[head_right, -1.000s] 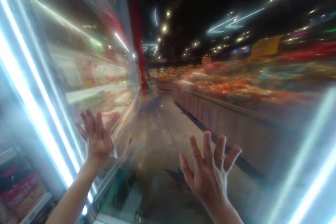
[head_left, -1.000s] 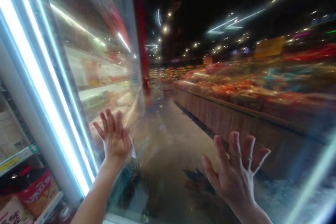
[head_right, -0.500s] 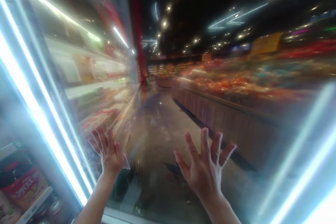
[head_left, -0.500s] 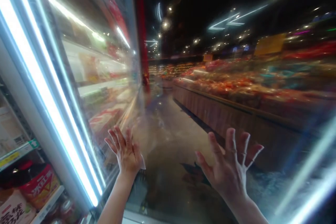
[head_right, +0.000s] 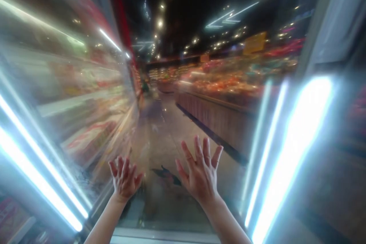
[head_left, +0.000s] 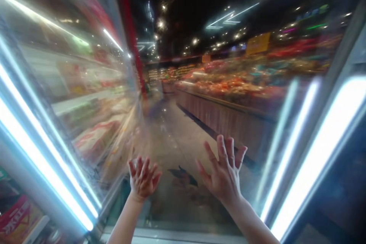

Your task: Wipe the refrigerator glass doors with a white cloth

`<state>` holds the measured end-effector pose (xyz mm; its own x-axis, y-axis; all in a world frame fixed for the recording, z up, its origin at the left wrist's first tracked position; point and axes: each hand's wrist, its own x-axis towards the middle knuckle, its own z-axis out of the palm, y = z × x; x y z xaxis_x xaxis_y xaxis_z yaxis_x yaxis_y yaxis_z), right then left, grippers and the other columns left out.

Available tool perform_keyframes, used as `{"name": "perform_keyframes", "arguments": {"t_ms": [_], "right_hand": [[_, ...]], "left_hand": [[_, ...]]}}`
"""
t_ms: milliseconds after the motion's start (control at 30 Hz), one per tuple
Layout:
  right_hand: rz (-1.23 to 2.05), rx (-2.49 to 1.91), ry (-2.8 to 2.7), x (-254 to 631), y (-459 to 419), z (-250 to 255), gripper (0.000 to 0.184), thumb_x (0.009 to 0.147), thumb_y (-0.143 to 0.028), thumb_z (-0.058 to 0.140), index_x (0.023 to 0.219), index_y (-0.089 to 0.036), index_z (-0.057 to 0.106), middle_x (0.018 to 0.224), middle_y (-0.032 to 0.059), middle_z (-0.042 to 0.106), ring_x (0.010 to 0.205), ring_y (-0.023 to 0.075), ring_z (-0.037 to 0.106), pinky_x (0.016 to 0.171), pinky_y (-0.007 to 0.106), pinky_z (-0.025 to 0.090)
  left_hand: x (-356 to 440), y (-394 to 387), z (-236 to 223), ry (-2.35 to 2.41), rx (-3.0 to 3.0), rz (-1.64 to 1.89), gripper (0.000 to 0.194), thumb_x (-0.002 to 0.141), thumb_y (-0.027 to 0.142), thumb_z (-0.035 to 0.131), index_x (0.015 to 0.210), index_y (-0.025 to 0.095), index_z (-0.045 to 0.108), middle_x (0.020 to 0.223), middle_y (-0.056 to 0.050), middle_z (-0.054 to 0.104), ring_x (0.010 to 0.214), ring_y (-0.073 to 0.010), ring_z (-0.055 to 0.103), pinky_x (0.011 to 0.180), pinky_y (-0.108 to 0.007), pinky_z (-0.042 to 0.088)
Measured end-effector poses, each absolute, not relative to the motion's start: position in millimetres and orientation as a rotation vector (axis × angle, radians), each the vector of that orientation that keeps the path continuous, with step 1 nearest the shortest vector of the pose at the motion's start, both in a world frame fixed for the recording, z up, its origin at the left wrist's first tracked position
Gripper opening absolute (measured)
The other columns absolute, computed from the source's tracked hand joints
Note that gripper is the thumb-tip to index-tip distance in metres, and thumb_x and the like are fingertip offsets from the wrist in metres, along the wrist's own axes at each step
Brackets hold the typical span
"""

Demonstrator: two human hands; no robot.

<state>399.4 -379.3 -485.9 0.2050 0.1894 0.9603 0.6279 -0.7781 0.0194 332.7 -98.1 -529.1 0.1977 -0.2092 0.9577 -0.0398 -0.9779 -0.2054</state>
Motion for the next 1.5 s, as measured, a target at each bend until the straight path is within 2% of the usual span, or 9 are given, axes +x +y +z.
{"name": "perform_keyframes", "arguments": {"t_ms": [200,367,500,667,733,1033,1267,1400,1500], "right_hand": [[-1.565,-2.115,-0.788,399.4,-384.8,-498.9,0.086,0.098,-0.03,0.065,0.168,-0.031,0.016,0.176,0.007,0.013,0.162,0.0365,0.02,0.128,0.072,0.014],[-1.55,-2.059,-0.789,400.1,-380.9,-499.1,0.087,0.097,-0.031,0.067,0.168,-0.033,0.018,0.177,0.0052,0.012,0.162,0.0374,0.019,0.128,0.072,0.013],[-1.551,-2.032,-0.796,400.5,-378.3,-500.4,0.086,0.096,-0.032,0.067,0.168,-0.034,0.019,0.176,0.0055,0.015,0.161,0.0384,0.02,0.127,0.073,0.012],[-1.586,-2.051,-0.786,401.6,-375.9,-501.1,0.085,0.096,-0.031,0.066,0.168,-0.034,0.02,0.175,0.0067,0.017,0.16,0.0384,0.024,0.127,0.073,0.014],[-1.602,-2.05,-0.785,402.0,-375.4,-501.6,0.085,0.096,-0.03,0.066,0.168,-0.033,0.02,0.175,0.0067,0.016,0.161,0.0381,0.022,0.127,0.073,0.014],[-1.712,-1.844,-1.119,381.2,-345.2,-458.9,0.081,0.094,-0.016,0.06,0.167,-0.025,0.025,0.176,0.0052,0.014,0.164,0.0286,0.015,0.132,0.063,0.011],[-1.554,-2.022,-1.483,386.1,-299.6,-397.9,0.061,0.101,-0.025,0.052,0.16,-0.017,0.04,0.17,0.0057,0.036,0.164,0.0218,0.016,0.134,0.058,0.014],[-1.566,-2.077,-1.341,379.8,-288.5,-405.8,0.064,0.102,-0.023,0.048,0.163,-0.01,0.032,0.171,0.0068,0.032,0.164,0.0239,0.01,0.134,0.059,0.004],[-1.557,-2.076,-1.337,374.1,-285.5,-412.8,0.065,0.102,-0.022,0.047,0.163,-0.01,0.031,0.171,0.0079,0.034,0.164,0.0253,0.01,0.134,0.061,0.007]], "left_hand": [[314.4,-76.3,-547.9,-0.219,-2.187,-2.302,0.089,0.093,0.038,0.066,0.166,0.02,0.019,0.163,-0.025,0.029,0.16,-0.0396,0.023,0.128,-0.068,0.022],[315.2,-71.3,-508.7,-0.349,-2.047,-2.48,0.061,0.101,0.023,0.04,0.161,0.018,0.033,0.153,-0.022,0.043,0.153,-0.035,0.039,0.122,-0.067,0.038],[318.2,-65.3,-437.0,0.097,-2.089,-2.3,0.066,0.101,0.018,0.032,0.165,0.02,0.019,0.163,-0.019,0.038,0.157,-0.0311,0.034,0.127,-0.063,0.033],[330.5,-75.7,-344.0,1.031,-2.112,-1.387,0.068,0.098,0.026,0.053,0.153,0.061,0.033,0.154,0.014,0.056,0.141,-0.0072,0.054,0.123,-0.026,0.039],[333.7,-82.0,-326.9,1.212,-2.051,-1.097,0.069,0.097,0.023,0.054,0.145,0.07,0.036,0.153,0.022,0.055,0.139,-0.0023,0.054,0.125,-0.023,0.032],[349.4,-55.4,-351.1,1.194,-2.036,-1.104,0.067,0.091,0.038,0.068,0.145,0.066,0.042,0.131,0.015,0.07,0.121,-0.0051,0.066,0.118,-0.018,0.037],[327.7,-64.2,-372.2,0.945,-2.066,-1.49,0.071,0.095,0.057,0.055,0.159,0.054,0.025,0.147,0.005,0.063,0.151,-0.0174,0.044,0.133,-0.04,0.018],[293.9,-112.4,-422.0,0.561,-2.234,-1.758,0.078,0.102,0.053,0.037,0.167,0.018,0.013,0.169,-0.02,0.034,0.164,-0.0318,0.012,0.133,-0.061,0.004],[299.0,-141.5,-435.7,0.248,-2.498,-1.869,0.078,0.102,0.059,0.019,0.167,0.017,0.008,0.175,-0.02,0.015,0.165,-0.0318,-0.001,0.131,-0.067,0.004]]}}
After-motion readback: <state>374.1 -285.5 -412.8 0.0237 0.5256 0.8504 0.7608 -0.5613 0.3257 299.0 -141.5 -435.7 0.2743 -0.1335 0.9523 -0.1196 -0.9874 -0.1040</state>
